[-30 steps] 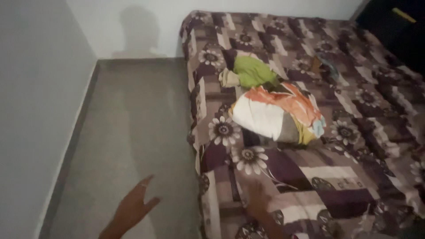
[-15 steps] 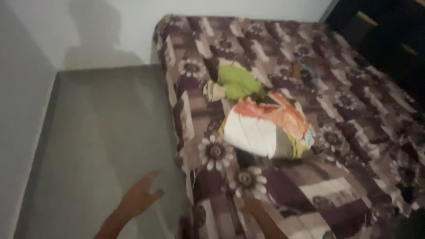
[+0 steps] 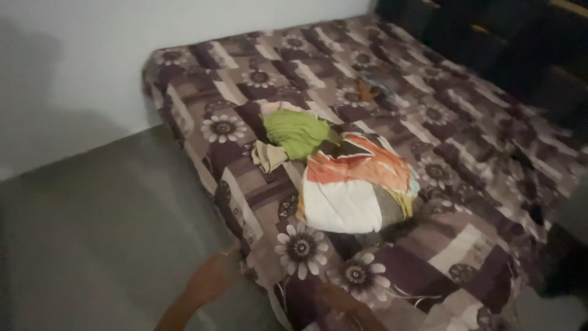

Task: The person moves around a bedroom, briefly handling a bag and a belt on a desk, then moves to a bed to fold a pile of clothes. They fold a light-colored garment and then a green garment, placing them on the bed.

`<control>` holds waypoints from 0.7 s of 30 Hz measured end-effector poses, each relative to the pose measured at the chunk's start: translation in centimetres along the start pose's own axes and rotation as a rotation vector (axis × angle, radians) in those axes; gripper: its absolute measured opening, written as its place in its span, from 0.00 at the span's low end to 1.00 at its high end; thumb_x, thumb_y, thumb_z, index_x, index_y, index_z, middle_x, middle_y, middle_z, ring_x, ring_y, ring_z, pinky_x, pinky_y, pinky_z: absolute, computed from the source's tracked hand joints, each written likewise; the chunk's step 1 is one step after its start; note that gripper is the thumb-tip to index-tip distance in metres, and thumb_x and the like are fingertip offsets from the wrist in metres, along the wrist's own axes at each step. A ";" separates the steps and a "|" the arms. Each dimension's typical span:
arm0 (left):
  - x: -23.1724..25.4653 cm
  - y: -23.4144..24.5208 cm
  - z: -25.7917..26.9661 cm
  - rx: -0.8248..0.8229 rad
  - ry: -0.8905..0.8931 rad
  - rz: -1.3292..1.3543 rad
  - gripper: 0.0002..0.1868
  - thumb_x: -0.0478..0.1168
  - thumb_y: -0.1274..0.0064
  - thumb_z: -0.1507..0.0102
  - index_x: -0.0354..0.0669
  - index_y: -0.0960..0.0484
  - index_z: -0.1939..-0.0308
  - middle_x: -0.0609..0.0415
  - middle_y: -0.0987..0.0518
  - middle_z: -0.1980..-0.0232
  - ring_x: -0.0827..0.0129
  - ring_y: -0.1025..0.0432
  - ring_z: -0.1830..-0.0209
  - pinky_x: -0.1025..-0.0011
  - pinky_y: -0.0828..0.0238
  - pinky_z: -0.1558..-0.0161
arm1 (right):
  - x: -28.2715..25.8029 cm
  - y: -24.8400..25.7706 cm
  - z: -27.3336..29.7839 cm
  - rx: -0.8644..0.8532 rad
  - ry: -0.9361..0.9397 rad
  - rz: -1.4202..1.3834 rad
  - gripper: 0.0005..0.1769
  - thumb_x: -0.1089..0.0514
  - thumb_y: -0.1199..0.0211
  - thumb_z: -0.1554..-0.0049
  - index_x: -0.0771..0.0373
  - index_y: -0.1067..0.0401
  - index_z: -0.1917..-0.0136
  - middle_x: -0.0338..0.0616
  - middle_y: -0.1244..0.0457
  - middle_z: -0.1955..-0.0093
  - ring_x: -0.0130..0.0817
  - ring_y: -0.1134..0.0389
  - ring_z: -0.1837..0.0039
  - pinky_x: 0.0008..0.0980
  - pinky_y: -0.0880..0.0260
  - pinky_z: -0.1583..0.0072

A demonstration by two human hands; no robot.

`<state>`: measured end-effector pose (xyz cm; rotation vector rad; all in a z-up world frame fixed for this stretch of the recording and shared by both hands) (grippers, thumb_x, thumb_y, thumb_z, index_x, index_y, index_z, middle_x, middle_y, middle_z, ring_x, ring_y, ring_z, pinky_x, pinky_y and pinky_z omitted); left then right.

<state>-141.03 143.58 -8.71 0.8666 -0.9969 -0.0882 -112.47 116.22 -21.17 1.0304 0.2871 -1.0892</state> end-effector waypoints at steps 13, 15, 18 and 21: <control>-4.1 8.7 -5.7 -0.181 -0.136 -0.084 0.40 0.58 0.41 0.41 0.56 0.34 0.27 0.48 0.26 0.31 0.58 0.33 0.29 0.62 0.36 0.32 | -7.1 -6.6 -4.4 0.113 -0.142 -0.551 0.38 0.40 0.37 0.43 0.48 0.42 0.23 0.46 0.35 0.32 0.43 0.35 0.36 0.39 0.30 0.45; -3.7 7.9 -6.8 -0.201 -0.219 -0.046 0.40 0.57 0.40 0.41 0.52 0.34 0.27 0.47 0.28 0.30 0.58 0.34 0.28 0.62 0.37 0.33 | -7.6 -6.4 -3.8 0.249 0.030 -0.333 0.33 0.41 0.40 0.37 0.54 0.39 0.24 0.50 0.35 0.31 0.39 0.32 0.36 0.36 0.31 0.41; -3.0 6.8 -9.4 -0.271 -0.221 -0.068 0.40 0.58 0.40 0.41 0.51 0.34 0.27 0.48 0.27 0.29 0.59 0.33 0.29 0.64 0.36 0.32 | -6.8 -4.7 -2.8 0.379 0.087 -0.271 0.29 0.44 0.39 0.37 0.58 0.35 0.28 0.51 0.30 0.39 0.34 0.28 0.41 0.33 0.28 0.41; -0.9 6.5 -12.2 -0.292 -0.369 -0.034 0.39 0.57 0.40 0.39 0.45 0.33 0.29 0.46 0.25 0.30 0.58 0.31 0.30 0.63 0.35 0.33 | -5.4 -2.8 -3.0 0.437 0.001 -0.252 0.22 0.51 0.39 0.40 0.62 0.30 0.35 0.52 0.28 0.46 0.37 0.26 0.46 0.35 0.25 0.45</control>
Point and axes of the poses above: each hand's wrist, its own z-axis away from the middle knuckle, its own y-axis out of the back of the hand, x = y × z, the point moved 5 cm from there along -z, towards the middle knuckle
